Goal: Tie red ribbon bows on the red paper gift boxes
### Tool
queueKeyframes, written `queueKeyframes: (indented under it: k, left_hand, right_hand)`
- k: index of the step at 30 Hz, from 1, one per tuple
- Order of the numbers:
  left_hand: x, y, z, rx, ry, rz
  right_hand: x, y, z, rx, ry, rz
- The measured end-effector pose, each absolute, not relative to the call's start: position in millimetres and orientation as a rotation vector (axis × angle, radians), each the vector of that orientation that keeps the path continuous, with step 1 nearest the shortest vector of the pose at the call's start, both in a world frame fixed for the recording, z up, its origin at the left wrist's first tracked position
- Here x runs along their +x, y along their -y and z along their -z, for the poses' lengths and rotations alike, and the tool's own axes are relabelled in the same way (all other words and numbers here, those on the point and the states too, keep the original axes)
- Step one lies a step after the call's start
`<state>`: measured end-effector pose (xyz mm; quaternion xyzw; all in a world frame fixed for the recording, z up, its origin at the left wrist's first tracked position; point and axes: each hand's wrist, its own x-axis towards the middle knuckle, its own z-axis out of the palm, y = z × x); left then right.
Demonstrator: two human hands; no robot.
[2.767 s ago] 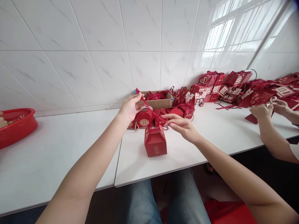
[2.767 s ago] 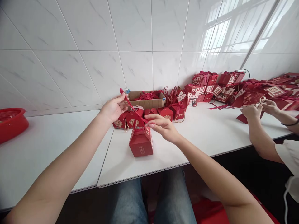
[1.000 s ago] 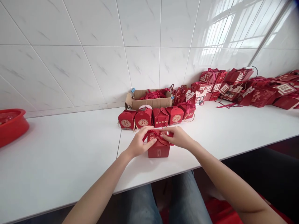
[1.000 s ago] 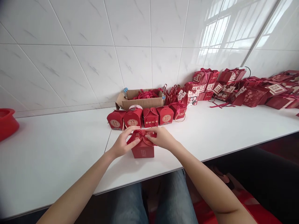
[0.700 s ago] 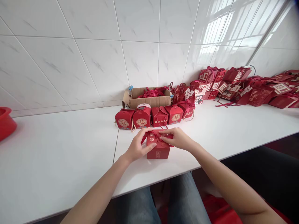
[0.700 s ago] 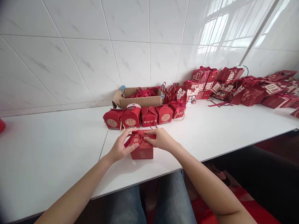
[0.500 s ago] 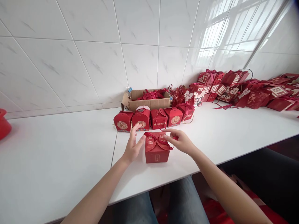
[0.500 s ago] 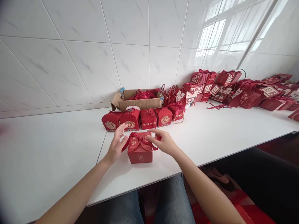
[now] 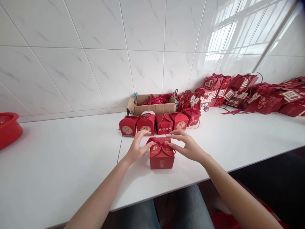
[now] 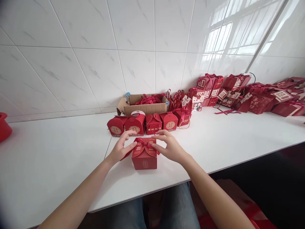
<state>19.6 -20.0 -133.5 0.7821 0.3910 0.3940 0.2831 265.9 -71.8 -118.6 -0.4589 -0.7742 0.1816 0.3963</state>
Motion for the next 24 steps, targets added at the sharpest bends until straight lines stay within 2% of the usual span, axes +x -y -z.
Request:
queueKeyframes:
  k: [6,12,24]
  left_hand:
    - [30,29,102,2.462,-1.044,-0.776]
    - [32,32,85,2.505,-1.061,-0.525]
    - [26,31,95,2.406,-0.992,-0.537]
  right_hand:
    - [252,69,100,-1.161,2.153,-0.467]
    - [253,61,97,-1.349,2.216,-0.507]
    - [258,61,104,-1.532,2.328,-0.506]
